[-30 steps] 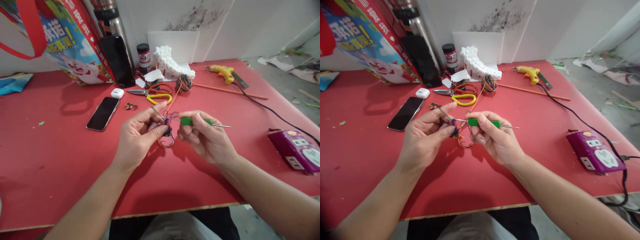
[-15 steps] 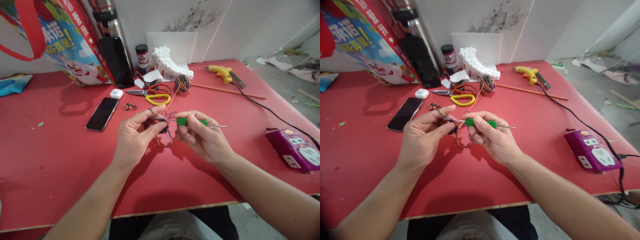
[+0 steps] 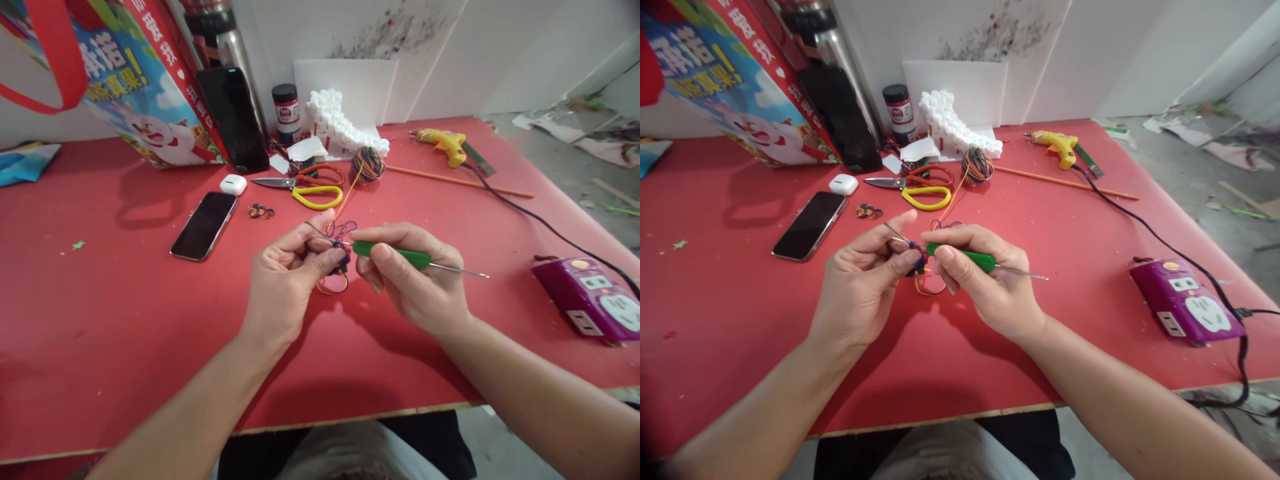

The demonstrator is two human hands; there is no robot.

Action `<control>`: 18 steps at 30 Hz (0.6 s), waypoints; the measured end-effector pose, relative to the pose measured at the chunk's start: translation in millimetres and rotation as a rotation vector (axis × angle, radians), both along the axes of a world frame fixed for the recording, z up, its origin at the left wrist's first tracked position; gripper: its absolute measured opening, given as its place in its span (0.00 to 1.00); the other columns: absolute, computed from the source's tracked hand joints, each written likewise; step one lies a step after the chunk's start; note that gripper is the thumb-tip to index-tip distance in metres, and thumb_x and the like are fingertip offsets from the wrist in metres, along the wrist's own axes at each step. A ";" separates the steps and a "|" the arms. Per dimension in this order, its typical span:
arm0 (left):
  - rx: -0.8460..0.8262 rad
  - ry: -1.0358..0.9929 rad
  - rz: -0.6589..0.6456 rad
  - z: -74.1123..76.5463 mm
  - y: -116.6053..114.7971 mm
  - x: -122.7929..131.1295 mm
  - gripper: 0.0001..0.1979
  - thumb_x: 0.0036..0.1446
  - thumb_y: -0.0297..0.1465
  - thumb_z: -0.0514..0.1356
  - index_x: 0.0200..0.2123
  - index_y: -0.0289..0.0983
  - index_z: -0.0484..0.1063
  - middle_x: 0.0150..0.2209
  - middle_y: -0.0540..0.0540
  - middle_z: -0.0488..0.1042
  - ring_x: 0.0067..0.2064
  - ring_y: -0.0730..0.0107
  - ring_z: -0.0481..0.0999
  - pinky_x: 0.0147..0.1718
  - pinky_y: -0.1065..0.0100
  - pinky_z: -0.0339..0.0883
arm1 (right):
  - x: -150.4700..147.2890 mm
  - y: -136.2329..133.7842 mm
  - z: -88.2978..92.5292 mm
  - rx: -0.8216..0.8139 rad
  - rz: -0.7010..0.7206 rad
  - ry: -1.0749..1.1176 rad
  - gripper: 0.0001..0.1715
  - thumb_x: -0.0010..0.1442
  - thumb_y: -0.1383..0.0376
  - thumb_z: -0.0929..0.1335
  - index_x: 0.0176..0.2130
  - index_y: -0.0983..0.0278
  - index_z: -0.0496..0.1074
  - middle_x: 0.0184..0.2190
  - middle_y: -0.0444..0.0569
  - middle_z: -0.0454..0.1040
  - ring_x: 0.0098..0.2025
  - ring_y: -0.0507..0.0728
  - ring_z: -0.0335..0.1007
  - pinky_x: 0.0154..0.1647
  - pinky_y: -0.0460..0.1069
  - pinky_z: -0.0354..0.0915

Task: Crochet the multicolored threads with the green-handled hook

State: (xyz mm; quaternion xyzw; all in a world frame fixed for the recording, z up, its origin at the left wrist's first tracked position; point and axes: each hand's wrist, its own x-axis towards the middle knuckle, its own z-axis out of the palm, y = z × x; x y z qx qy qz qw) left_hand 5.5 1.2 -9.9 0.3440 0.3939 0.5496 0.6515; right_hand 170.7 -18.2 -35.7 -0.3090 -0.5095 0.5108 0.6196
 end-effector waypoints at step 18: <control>-0.085 -0.033 0.029 -1.8 -1.5 7.2 0.18 0.38 0.29 0.84 0.35 0.39 0.89 0.24 0.54 0.77 0.28 0.81 0.72 0.34 0.79 0.72 | -10.4 -5.7 -5.4 0.369 -0.306 -0.535 0.12 0.73 0.70 0.71 0.55 0.62 0.80 0.43 0.50 0.83 0.42 0.54 0.80 0.46 0.50 0.76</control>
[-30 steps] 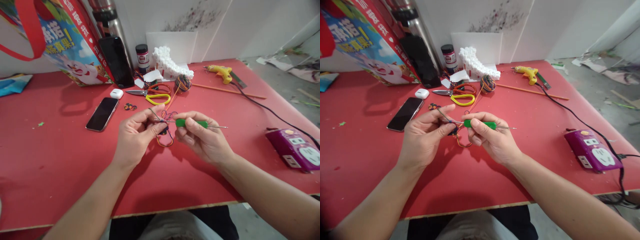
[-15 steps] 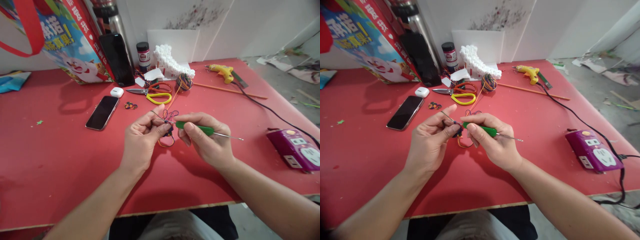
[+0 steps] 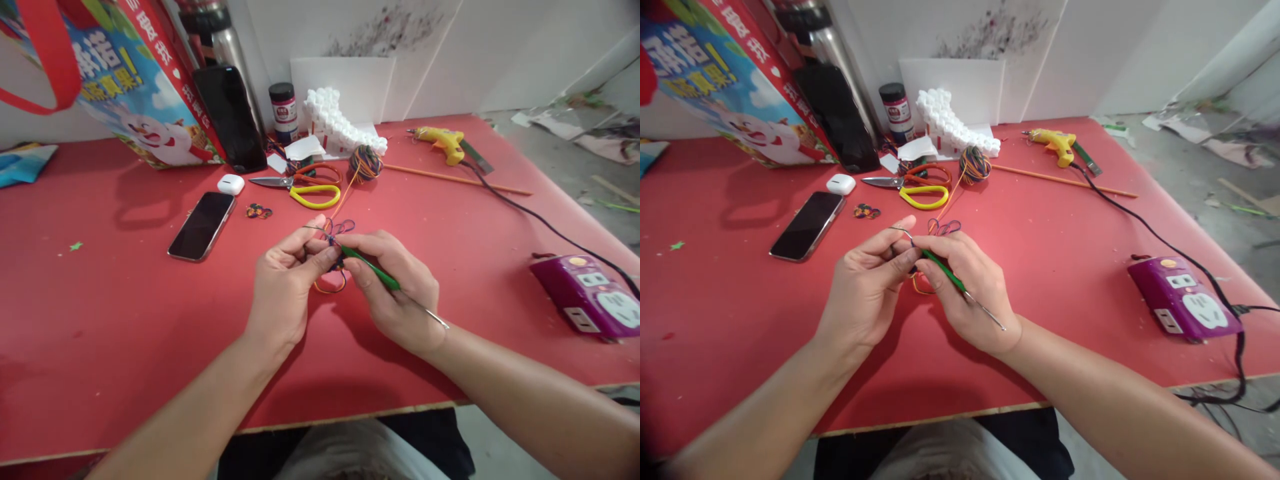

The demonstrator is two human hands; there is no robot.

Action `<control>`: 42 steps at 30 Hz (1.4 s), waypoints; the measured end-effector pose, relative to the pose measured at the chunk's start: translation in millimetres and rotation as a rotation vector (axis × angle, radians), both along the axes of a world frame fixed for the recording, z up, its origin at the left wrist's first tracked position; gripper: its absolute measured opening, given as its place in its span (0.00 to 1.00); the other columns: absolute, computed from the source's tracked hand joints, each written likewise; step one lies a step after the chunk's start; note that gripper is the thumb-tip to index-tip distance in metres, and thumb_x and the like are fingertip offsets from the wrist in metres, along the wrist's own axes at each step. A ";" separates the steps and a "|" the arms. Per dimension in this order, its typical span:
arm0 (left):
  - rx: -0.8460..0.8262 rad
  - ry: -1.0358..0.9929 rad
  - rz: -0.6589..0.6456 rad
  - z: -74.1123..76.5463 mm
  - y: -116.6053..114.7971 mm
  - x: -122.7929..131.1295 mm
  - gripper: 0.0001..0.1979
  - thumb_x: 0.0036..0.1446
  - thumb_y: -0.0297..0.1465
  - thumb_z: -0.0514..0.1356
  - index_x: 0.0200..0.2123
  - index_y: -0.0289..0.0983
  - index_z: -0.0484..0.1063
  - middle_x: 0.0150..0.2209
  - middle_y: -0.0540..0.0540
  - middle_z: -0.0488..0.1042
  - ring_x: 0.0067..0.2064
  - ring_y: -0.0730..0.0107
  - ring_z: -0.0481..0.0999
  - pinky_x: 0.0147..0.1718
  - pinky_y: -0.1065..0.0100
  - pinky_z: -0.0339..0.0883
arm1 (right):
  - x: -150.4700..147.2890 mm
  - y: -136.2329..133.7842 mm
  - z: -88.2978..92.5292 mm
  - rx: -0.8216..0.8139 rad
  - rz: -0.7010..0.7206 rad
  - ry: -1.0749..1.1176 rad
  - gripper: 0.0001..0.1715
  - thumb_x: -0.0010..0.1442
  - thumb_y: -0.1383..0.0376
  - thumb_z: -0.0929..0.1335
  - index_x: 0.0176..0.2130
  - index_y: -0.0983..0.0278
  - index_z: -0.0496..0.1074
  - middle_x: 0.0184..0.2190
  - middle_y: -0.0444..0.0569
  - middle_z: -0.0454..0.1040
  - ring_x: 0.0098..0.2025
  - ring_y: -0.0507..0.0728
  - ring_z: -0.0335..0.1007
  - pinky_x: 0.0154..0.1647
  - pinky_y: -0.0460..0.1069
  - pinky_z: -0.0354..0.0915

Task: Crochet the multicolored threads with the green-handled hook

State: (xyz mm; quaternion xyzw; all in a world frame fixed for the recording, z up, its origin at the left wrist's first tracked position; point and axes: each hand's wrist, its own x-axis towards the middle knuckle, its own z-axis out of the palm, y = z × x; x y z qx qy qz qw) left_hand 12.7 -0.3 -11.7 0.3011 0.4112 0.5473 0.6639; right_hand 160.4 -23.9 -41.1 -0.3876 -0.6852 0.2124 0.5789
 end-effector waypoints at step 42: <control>0.200 0.398 -0.566 13.4 7.3 -30.6 0.29 0.51 0.19 0.70 0.58 0.40 0.86 0.33 0.47 0.78 0.33 0.71 0.74 0.32 0.72 0.71 | 36.6 38.5 4.6 -0.984 0.699 0.647 0.21 0.57 0.53 0.81 0.30 0.67 0.80 0.15 0.35 0.59 0.17 0.44 0.41 0.20 0.45 0.41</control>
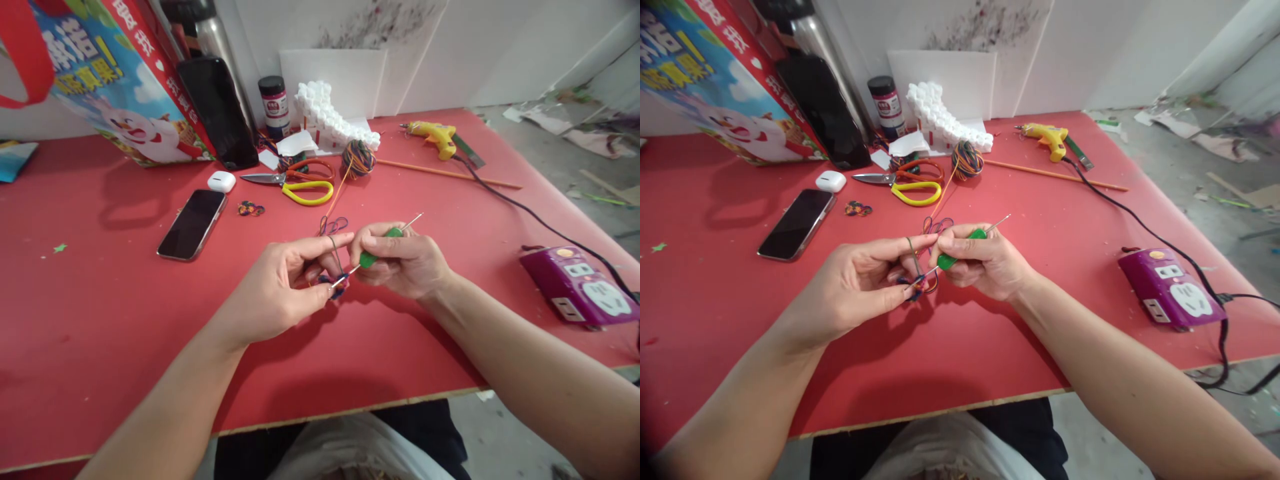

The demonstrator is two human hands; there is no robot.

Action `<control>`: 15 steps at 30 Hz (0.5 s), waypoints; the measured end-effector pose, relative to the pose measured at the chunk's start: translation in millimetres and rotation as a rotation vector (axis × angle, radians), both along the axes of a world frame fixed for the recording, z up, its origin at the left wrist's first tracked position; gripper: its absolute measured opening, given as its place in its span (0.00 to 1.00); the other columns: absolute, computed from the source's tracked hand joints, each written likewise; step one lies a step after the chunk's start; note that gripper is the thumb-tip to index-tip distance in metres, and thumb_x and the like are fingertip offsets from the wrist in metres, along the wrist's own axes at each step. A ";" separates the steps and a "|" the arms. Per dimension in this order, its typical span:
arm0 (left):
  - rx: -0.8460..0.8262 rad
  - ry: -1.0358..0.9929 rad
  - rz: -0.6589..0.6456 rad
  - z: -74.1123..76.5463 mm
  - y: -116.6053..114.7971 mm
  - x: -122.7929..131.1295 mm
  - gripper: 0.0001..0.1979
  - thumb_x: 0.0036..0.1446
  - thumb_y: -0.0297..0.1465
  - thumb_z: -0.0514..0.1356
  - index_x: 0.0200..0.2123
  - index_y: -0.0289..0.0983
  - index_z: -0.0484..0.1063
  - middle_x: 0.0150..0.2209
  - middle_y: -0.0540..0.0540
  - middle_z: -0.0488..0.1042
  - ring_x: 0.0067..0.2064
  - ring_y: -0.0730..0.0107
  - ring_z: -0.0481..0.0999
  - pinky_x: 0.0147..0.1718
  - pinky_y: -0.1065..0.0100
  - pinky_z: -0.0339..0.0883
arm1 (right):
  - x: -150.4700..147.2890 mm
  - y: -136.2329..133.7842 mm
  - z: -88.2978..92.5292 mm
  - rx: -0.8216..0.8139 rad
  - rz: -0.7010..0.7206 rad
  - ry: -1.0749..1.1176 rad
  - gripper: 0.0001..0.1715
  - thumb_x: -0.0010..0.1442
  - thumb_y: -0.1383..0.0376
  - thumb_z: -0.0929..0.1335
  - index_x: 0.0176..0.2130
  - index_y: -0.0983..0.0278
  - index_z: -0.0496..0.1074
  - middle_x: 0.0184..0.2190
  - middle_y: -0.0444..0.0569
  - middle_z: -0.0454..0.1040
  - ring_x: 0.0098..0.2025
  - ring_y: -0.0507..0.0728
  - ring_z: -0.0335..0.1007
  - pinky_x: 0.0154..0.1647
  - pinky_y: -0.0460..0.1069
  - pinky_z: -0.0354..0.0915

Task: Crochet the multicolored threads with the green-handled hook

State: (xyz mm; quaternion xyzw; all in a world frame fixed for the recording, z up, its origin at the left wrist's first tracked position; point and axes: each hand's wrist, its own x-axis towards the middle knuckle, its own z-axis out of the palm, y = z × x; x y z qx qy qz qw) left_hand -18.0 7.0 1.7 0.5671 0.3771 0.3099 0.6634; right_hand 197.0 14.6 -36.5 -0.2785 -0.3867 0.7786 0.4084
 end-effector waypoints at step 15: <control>0.031 0.078 0.017 3.5 -0.1 2.9 0.25 0.50 0.21 0.68 0.53 0.33 0.87 0.31 0.46 0.79 0.31 0.70 0.74 0.30 0.70 0.69 | 11.5 2.9 6.5 0.035 -0.141 -0.116 0.19 0.50 0.57 0.85 0.25 0.68 0.81 0.13 0.37 0.60 0.17 0.45 0.47 0.19 0.45 0.43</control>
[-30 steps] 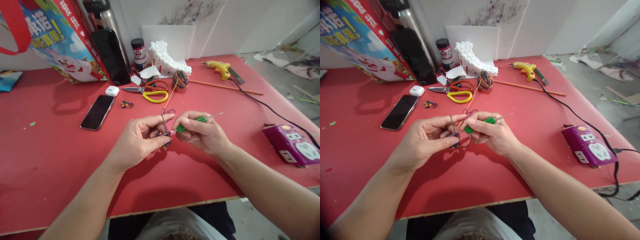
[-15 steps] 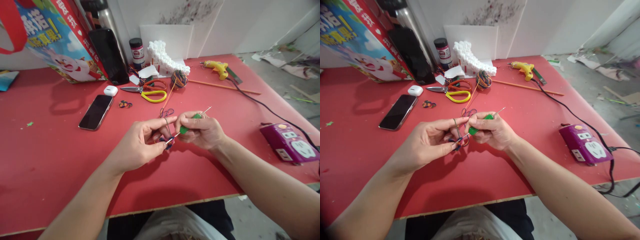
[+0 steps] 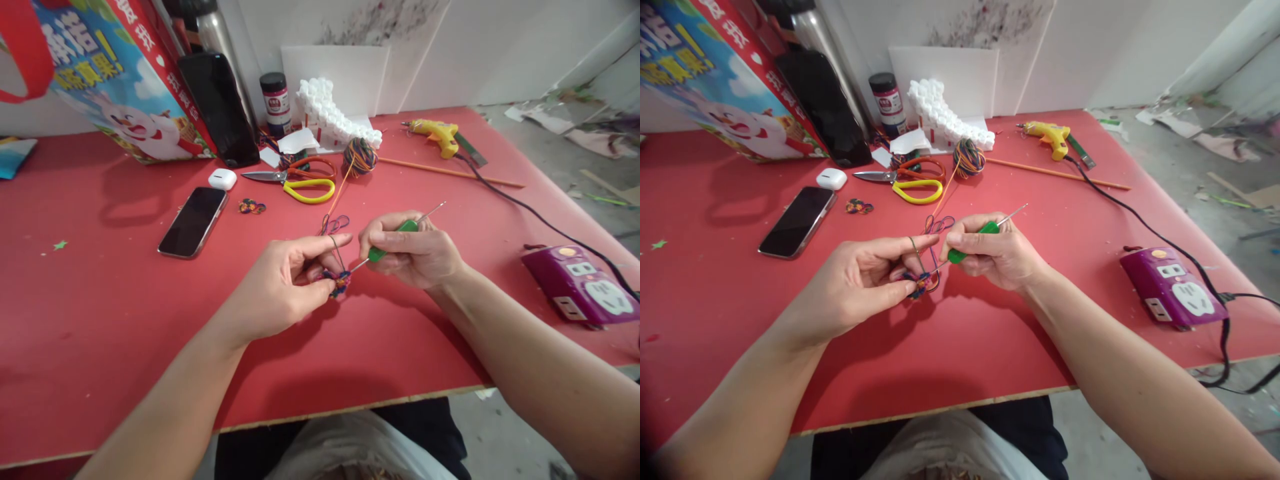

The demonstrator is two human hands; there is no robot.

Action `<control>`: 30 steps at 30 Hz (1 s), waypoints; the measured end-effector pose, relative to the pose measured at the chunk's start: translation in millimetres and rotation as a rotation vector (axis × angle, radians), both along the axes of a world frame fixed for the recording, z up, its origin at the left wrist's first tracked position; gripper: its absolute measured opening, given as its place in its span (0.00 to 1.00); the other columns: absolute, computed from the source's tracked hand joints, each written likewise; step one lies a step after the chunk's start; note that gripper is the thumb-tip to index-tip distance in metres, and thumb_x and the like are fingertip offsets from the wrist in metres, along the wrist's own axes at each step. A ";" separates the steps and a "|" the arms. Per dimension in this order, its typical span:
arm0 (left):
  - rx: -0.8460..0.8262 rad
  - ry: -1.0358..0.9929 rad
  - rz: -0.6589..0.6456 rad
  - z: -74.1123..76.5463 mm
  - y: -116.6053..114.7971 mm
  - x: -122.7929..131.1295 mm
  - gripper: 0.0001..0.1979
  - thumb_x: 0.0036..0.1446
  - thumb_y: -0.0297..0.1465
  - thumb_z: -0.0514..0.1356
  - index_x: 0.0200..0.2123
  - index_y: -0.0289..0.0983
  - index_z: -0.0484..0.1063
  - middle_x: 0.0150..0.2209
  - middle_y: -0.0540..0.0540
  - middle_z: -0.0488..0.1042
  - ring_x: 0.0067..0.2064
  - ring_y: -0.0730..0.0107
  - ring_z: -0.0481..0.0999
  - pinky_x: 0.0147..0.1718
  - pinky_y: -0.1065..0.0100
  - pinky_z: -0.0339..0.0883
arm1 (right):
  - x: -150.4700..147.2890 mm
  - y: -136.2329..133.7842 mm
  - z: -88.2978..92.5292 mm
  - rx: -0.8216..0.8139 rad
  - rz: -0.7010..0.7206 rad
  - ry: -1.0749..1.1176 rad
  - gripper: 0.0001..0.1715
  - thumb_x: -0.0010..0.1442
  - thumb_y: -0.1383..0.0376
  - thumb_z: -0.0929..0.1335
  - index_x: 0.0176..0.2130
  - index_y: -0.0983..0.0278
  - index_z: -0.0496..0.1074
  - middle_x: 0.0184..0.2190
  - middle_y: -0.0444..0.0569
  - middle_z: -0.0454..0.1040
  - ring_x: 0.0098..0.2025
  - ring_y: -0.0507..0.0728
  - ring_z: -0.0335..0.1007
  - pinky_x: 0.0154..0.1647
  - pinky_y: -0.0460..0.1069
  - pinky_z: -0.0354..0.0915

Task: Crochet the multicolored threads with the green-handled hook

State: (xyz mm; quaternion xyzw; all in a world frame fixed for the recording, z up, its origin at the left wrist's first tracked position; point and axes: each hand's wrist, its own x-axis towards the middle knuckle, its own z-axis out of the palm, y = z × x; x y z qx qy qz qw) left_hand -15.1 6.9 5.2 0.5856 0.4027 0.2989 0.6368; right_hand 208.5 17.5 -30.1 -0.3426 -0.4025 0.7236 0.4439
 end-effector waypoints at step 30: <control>0.133 0.189 0.109 -17.5 5.6 -0.9 0.27 0.55 0.27 0.67 0.60 0.37 0.84 0.32 0.47 0.80 0.30 0.70 0.70 0.29 0.67 0.67 | -15.9 -7.4 2.2 0.143 -0.233 -0.202 0.17 0.51 0.59 0.83 0.23 0.68 0.82 0.15 0.42 0.66 0.17 0.46 0.53 0.19 0.46 0.43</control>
